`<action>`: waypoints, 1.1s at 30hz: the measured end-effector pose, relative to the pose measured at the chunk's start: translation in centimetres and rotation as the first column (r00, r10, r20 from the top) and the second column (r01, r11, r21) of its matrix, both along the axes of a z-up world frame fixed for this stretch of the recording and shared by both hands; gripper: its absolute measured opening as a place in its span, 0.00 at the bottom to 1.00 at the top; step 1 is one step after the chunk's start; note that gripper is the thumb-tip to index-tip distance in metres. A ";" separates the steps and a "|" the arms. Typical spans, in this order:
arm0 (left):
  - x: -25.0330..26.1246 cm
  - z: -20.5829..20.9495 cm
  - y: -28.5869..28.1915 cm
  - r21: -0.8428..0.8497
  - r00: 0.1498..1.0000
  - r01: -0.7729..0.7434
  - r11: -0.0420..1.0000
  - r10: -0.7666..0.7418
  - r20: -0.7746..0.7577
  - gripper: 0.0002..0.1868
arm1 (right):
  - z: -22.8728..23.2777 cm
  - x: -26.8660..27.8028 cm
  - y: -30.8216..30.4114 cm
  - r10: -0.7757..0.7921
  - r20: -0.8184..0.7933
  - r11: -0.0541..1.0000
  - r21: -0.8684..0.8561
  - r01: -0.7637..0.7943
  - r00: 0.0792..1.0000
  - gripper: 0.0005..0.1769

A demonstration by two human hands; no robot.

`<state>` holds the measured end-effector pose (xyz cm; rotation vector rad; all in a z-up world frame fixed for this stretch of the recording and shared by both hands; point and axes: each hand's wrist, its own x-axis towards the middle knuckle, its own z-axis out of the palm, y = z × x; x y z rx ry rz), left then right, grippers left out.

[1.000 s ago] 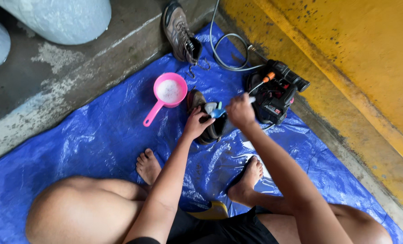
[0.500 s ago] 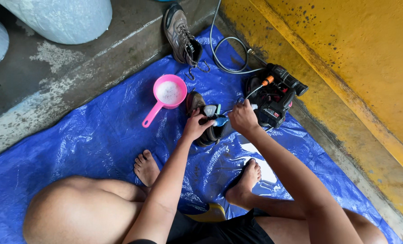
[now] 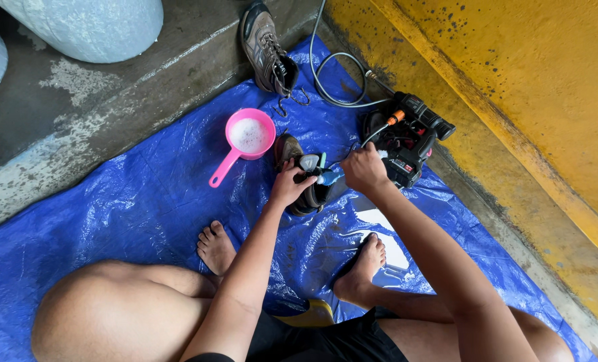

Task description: The person cleans a brown hiking boot using a handheld power washer and a toothbrush. They first spray the boot with water, then dip the toothbrush into a pink bowl containing soapy water and scrub the boot's surface.

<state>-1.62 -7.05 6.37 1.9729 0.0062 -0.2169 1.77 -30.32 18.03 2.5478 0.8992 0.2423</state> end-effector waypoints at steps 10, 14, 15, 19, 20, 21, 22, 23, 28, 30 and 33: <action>-0.5 -0.2 0.9 0.025 0.999 0.029 0.999 -0.028 -0.041 0.36 | 0.5 -1.1 -0.1 -0.014 -0.076 1.000 -0.008 0.013 0.997 0.11; -0.2 -0.9 1.0 0.024 0.999 0.022 0.999 -0.021 -0.037 0.36 | -0.2 -1.3 0.3 0.013 -0.065 1.000 0.027 -0.011 0.998 0.11; -0.1 -1.1 1.0 0.024 0.999 0.025 0.999 -0.024 -0.034 0.35 | -0.8 -1.7 0.6 0.019 -0.124 0.999 0.032 -0.015 0.992 0.12; -0.2 -2.2 1.2 0.036 1.000 0.007 0.999 -0.007 -0.017 0.34 | 0.0 -0.6 0.4 0.037 -0.014 0.999 0.032 -0.036 0.999 0.12; -0.4 -2.0 1.3 0.032 1.000 0.005 0.999 -0.005 -0.009 0.34 | 0.3 -0.6 0.4 0.029 -0.006 0.999 0.020 -0.029 1.000 0.11; -0.2 -1.8 1.4 0.028 1.000 0.001 1.000 -0.001 0.003 0.33 | 0.7 -0.3 0.5 0.024 0.007 1.000 0.008 -0.024 1.000 0.10; -0.4 -1.8 1.3 0.029 1.000 0.001 1.000 -0.001 0.003 0.33 | 0.2 -0.4 0.7 0.023 0.007 1.000 0.010 -0.023 1.000 0.10; -0.3 -1.7 1.2 0.033 1.000 -0.001 0.999 0.001 0.007 0.33 | -0.2 -0.3 0.8 0.034 -0.034 0.999 0.017 -0.033 0.999 0.10; -0.5 -1.9 1.3 0.022 1.000 -0.009 1.000 0.009 0.017 0.32 | 1.0 0.7 1.5 0.009 0.008 1.000 -0.029 -0.009 1.000 0.10; -0.6 -0.5 1.6 -0.026 0.999 -0.038 0.999 0.038 0.003 0.29 | 0.0 1.1 1.3 0.050 -0.055 0.997 -0.058 -0.053 0.997 0.12; -0.2 -1.0 1.6 -0.035 0.999 -0.053 0.998 0.053 0.005 0.28 | -0.7 -0.2 1.4 -0.001 -0.205 0.997 -0.074 -0.014 0.979 0.12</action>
